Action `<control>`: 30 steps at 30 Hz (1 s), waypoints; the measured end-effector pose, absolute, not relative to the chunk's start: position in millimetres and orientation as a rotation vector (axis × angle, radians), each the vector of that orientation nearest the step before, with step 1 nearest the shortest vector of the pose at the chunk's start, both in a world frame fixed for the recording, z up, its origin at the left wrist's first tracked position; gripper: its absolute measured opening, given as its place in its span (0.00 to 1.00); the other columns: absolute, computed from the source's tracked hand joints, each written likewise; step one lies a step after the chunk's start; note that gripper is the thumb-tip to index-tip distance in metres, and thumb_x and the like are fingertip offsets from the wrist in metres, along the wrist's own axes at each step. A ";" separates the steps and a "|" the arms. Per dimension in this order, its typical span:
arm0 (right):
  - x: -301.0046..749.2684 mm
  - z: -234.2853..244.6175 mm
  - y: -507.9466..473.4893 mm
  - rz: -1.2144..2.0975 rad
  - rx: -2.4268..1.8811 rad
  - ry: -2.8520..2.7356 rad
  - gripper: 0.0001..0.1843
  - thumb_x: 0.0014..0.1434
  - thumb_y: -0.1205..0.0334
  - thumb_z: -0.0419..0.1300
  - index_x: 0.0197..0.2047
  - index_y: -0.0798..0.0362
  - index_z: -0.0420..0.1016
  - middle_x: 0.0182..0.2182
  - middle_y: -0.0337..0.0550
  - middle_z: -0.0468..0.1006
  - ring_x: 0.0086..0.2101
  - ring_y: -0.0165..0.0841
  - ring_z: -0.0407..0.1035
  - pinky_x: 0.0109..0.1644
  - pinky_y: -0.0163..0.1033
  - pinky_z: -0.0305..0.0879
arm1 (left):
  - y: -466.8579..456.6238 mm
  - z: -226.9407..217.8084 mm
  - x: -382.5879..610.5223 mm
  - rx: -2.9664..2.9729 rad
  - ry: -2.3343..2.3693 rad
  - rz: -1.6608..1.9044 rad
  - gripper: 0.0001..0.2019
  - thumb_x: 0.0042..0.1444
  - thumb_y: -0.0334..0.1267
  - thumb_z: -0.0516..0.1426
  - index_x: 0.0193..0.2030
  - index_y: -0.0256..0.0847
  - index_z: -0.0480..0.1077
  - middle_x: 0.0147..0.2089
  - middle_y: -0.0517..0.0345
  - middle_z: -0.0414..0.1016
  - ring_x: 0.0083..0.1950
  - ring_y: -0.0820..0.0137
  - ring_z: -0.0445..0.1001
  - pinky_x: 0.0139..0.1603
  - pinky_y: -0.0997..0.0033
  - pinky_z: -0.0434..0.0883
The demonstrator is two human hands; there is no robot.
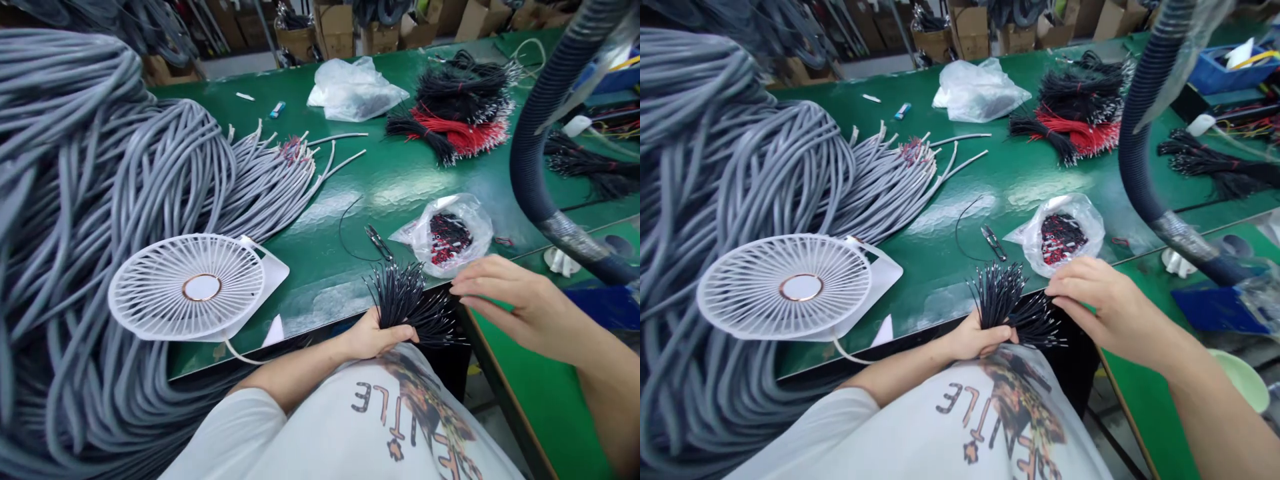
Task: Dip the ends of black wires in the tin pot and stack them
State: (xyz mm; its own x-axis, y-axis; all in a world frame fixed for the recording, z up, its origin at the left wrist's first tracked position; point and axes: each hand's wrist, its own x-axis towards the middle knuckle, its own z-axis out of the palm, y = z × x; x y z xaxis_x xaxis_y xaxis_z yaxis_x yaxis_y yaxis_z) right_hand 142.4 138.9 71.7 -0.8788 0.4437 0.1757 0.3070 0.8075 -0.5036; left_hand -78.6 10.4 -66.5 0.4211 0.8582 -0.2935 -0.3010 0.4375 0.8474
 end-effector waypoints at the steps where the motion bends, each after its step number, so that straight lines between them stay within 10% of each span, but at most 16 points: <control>1: 150.9 67.8 133.3 0.691 -0.603 -2.714 0.10 0.66 0.67 0.57 0.47 0.49 0.79 0.44 0.46 0.81 0.47 0.37 0.73 0.51 0.42 0.70 | 11.6 -65.0 -75.6 0.832 0.828 0.825 0.27 0.54 0.60 0.63 0.35 0.31 0.78 0.14 0.68 0.56 0.16 0.80 0.52 0.17 0.76 0.49; 13: 170.8 61.2 121.3 1.062 -0.880 -2.869 0.17 0.70 0.56 0.51 0.47 0.54 0.79 0.41 0.49 0.82 0.41 0.39 0.75 0.45 0.43 0.68 | 17.2 -56.7 -53.2 1.083 0.791 0.737 0.26 0.53 0.59 0.64 0.36 0.32 0.79 0.34 0.50 0.80 0.35 0.68 0.75 0.43 0.68 0.73; 17: 165.9 58.0 127.0 1.326 -0.952 -2.902 0.22 0.70 0.53 0.50 0.29 0.53 0.75 0.25 0.41 0.76 0.27 0.32 0.68 0.33 0.37 0.58 | 17.8 -55.1 -53.6 1.102 0.797 0.706 0.27 0.53 0.61 0.63 0.36 0.32 0.79 0.34 0.50 0.80 0.35 0.68 0.75 0.42 0.68 0.73; 26: 143.5 54.8 165.5 0.682 -1.018 -2.699 0.17 0.67 0.58 0.50 0.29 0.52 0.73 0.27 0.44 0.77 0.30 0.34 0.68 0.37 0.38 0.60 | 13.0 -56.9 -57.2 0.984 0.945 0.867 0.28 0.57 0.62 0.60 0.32 0.32 0.79 0.21 0.57 0.68 0.25 0.73 0.64 0.27 0.74 0.63; 30: 130.9 59.8 182.0 1.002 -1.015 -2.655 0.18 0.67 0.53 0.52 0.31 0.53 0.75 0.27 0.41 0.76 0.29 0.32 0.67 0.35 0.36 0.60 | 13.4 -54.7 -63.1 0.965 0.956 0.868 0.27 0.57 0.60 0.60 0.33 0.33 0.80 0.17 0.62 0.61 0.22 0.75 0.59 0.25 0.74 0.59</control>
